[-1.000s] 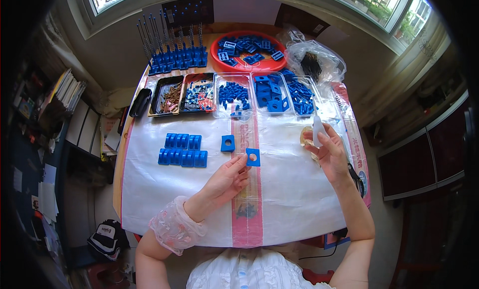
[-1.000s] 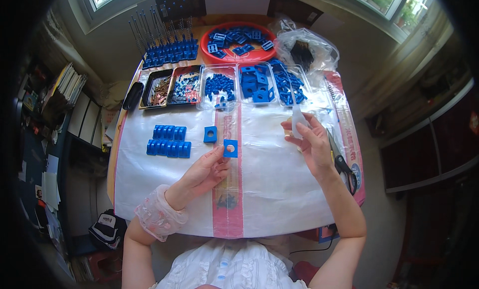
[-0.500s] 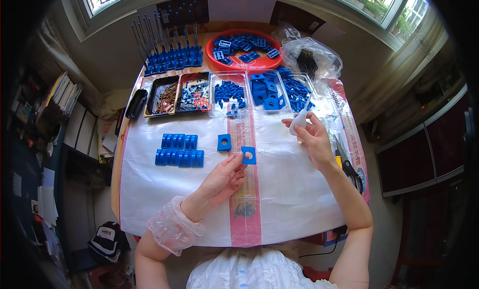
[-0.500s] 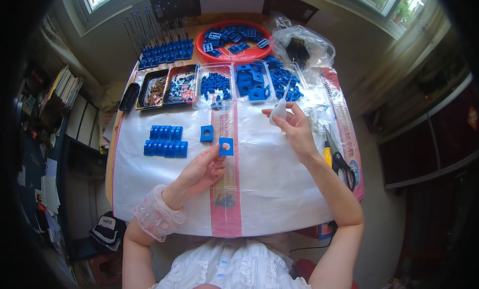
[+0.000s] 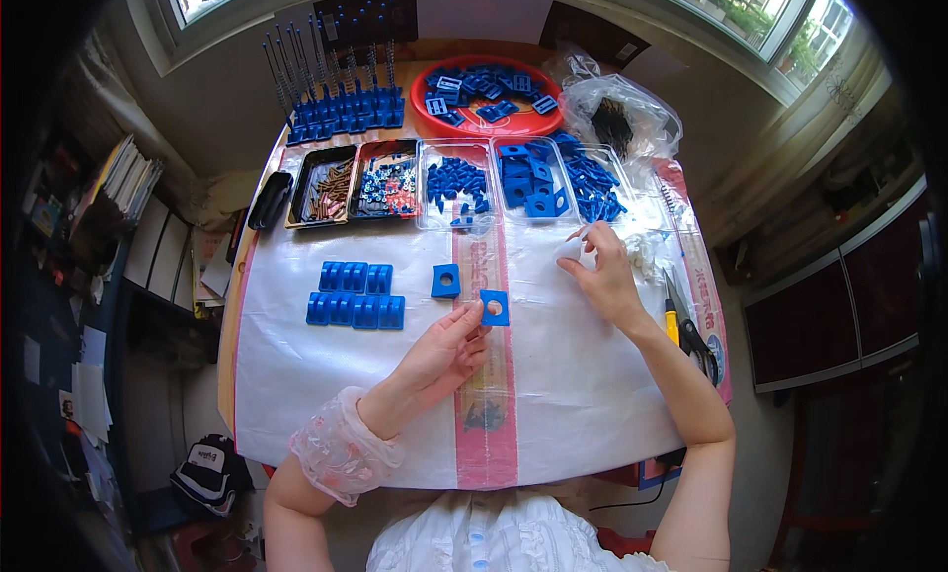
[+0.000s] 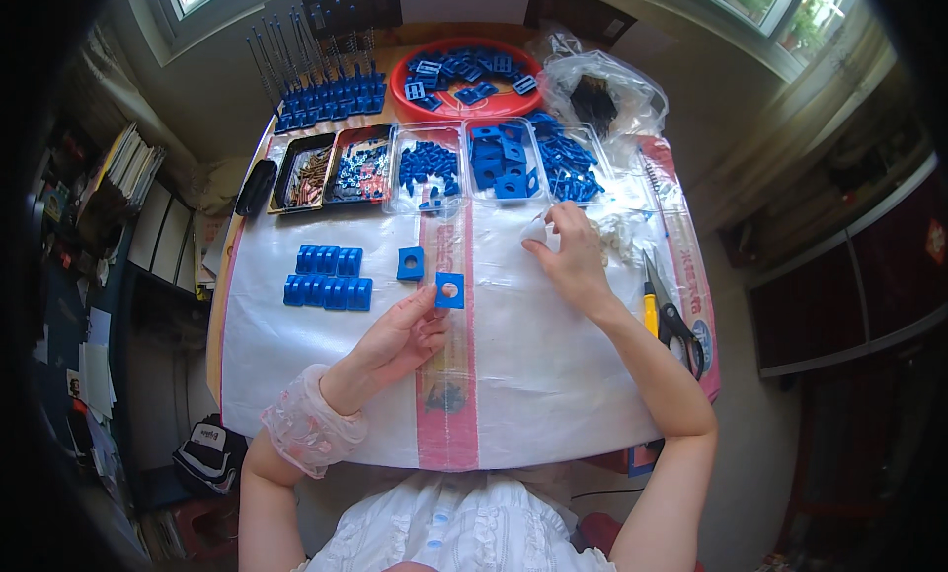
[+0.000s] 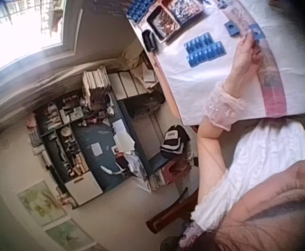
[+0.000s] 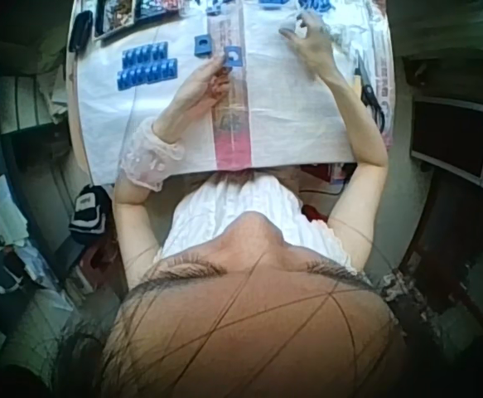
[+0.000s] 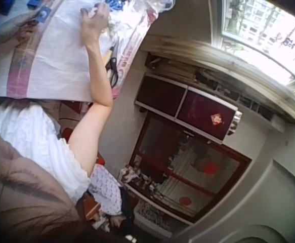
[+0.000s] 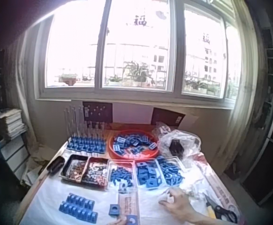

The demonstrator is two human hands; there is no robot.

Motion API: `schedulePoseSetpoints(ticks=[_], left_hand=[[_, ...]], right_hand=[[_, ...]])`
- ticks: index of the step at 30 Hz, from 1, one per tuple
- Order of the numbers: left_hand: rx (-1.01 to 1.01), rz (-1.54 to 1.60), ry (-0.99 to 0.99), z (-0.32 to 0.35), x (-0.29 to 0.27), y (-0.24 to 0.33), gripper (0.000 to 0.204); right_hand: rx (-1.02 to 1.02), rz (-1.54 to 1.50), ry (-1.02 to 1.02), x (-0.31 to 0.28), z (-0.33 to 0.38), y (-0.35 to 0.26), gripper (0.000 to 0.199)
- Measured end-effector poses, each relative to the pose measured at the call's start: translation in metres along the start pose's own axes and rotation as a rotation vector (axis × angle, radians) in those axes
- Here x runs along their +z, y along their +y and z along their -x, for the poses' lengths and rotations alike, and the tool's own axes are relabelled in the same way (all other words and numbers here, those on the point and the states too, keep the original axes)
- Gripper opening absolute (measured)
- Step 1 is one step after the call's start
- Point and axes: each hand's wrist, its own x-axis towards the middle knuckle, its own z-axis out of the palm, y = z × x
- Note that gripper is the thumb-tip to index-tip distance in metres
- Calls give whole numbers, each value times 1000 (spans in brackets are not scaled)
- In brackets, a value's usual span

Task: Manually assemble small electronic or lighting components by gluing them into plastic housings.

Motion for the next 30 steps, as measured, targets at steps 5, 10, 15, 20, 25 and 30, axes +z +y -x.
schedulePoseSetpoints(ticks=[5, 10, 15, 20, 25, 30], left_hand=[[-4, -5, 25, 2, 2, 1, 27], [-7, 4, 28, 1, 3, 1, 26], [-11, 10, 7, 1, 1, 1, 24], [-11, 15, 27, 2, 4, 2, 25], [-13, 8, 15, 1, 2, 1, 27], [-16, 20, 18, 0, 0, 1, 26]], right_hand=[[42, 15, -67, 0, 0, 10, 30], [42, 2, -83, -1, 0, 7, 31], [52, -35, -89, -5, 0, 1, 37], [64, -75, -95, -8, -1, -1, 43], [86, -119, -96, -13, -2, -4, 44], [104, -152, -114, -14, -4, -5, 38]])
